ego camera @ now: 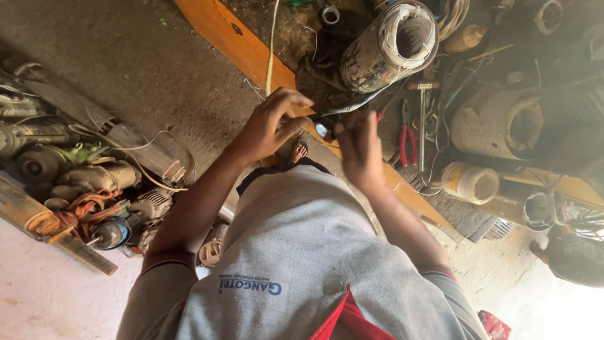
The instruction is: The person strips insulation from electrical wires using pliers, twists the exposed conductors together, and wraps the connection with electrical tape. The person repeats this process for multiple wire pairs in a workshop setting.
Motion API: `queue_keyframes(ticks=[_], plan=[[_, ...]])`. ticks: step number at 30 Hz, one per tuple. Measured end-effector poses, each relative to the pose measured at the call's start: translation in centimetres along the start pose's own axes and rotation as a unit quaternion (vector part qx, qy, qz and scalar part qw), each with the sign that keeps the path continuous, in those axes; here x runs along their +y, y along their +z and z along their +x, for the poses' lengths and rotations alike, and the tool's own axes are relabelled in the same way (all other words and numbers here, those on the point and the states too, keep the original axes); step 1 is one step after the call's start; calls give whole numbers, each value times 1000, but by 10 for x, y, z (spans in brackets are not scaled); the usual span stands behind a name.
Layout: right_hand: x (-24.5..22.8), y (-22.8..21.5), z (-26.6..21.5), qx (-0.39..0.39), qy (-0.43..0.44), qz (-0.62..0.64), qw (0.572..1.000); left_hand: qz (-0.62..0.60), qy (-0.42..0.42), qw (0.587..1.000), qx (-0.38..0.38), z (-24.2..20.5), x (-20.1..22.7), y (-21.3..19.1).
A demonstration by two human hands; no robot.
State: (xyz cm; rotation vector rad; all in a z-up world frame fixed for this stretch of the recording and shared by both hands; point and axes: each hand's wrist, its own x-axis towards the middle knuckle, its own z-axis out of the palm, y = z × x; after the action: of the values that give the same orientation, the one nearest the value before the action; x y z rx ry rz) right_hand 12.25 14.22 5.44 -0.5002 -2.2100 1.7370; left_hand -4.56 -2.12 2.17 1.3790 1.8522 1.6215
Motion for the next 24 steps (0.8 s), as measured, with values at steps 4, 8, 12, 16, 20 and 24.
queue_keyframes(ticks=[4,8,12,16,20,24], plan=[[-33,1,16,-46,92,255,962,-100,-25,995,-1,3,8,3],[-28,17,20,-10,18,229,973,-26,-108,991,68,10,8,15],[4,25,-5,78,15,206,975,-34,-207,976,55,17,-2,30],[28,27,-1,-14,113,21,993,-26,-192,981,-14,17,-6,22],[15,15,0,27,-110,-223,968,3,-31,999,-9,8,1,9],[-22,-2,6,21,50,189,980,-50,15,998,20,9,8,7]])
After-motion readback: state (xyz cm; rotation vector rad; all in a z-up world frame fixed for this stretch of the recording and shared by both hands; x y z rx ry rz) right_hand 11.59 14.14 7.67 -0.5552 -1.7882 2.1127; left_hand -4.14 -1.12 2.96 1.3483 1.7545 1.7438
